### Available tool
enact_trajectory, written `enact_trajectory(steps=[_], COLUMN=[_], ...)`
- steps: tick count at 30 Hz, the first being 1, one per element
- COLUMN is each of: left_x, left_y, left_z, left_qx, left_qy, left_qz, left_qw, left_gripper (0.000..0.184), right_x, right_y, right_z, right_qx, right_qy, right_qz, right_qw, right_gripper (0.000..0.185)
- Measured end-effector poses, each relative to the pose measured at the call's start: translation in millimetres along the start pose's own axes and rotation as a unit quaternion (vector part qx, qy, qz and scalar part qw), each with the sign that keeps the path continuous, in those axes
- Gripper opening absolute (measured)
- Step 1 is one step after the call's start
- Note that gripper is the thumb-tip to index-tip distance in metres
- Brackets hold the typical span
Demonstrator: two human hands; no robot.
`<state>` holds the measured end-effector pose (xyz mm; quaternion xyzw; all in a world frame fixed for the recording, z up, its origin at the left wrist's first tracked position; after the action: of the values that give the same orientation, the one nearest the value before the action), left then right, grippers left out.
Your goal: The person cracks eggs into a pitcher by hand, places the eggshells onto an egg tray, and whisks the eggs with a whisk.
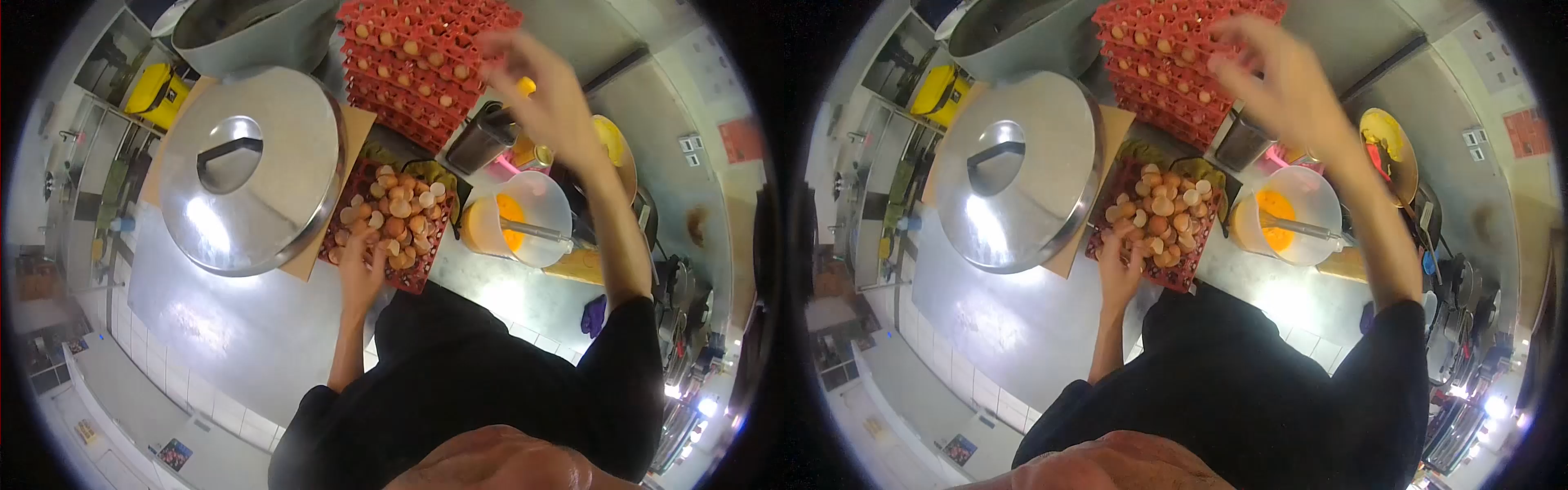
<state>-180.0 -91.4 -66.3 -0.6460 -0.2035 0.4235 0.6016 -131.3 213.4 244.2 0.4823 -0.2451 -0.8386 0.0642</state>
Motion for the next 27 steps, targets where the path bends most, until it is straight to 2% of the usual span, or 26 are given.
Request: enact_trajectory(steps=[2,4,6,9,12,15,18,21,24,27], left_x=[16.2,24.7,29.7,26.8,21.9,14.6,12.2,13.4,10.8,0.2], left_y=[-18.0,-33.4,-43.9,-40.3,-18.6,-10.5,-5.0,-3.6,-10.8,-26.7], left_z=[3.0,5.0,10.7,5.7,-5.4,-15.0,-24.7,-32.5,-44.6,-64.9], left_qx=[0.032,0.029,0.027,0.01,-0.008,-0.013,-0.019,0.003,0.002,0.0], left_qy=[0.022,0.038,0.044,0.043,0.035,0.024,0.028,0.018,0.018,0.013], left_qz=[-0.022,-0.03,-0.042,-0.054,-0.05,-0.042,-0.031,-0.021,-0.038,-0.019], left_qw=[0.999,0.998,0.998,0.998,0.998,0.999,0.999,1.0,0.999,1.0], left_gripper=[0.033,0.033,0.033,0.034,0.033,0.031,0.031,0.033,0.035,0.037], right_x=[-22.6,-23.9,-4.7,10.7,18.6,22.2,25.0,34.5,12.1,-13.6], right_y=[-102.0,-200.7,-294.0,-274.3,-303.5,-327.1,-351.3,-360.6,-263.4,-250.3], right_z=[54.0,99.0,111.5,88.4,86.1,100.0,120.0,150.1,146.5,147.8], right_qx=[-0.05,0.088,0.289,0.421,0.445,0.428,0.398,0.327,0.249,0.222], right_qy=[-0.065,0.026,0.172,0.147,0.154,0.116,0.113,0.101,-0.009,-0.02], right_qz=[-0.15,-0.237,-0.142,0.106,0.205,0.332,0.382,0.431,0.502,0.456], right_qw=[0.985,0.967,0.931,0.889,0.858,0.832,0.826,0.835,0.828,0.861], right_gripper=[0.047,0.051,0.049,0.031,0.028,0.023,0.018,0.024,0.02,0.022])
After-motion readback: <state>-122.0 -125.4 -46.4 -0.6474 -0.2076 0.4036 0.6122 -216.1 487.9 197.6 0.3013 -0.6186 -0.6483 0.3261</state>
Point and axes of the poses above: each hand's wrist, its own z-axis towards the middle knuckle, its own x-axis out of the palm, y = z × x, the point moved 8 cm from there along z, towards the middle knuckle, and after that the axes turned 2 degrees about -z, right-handed, at the moved point
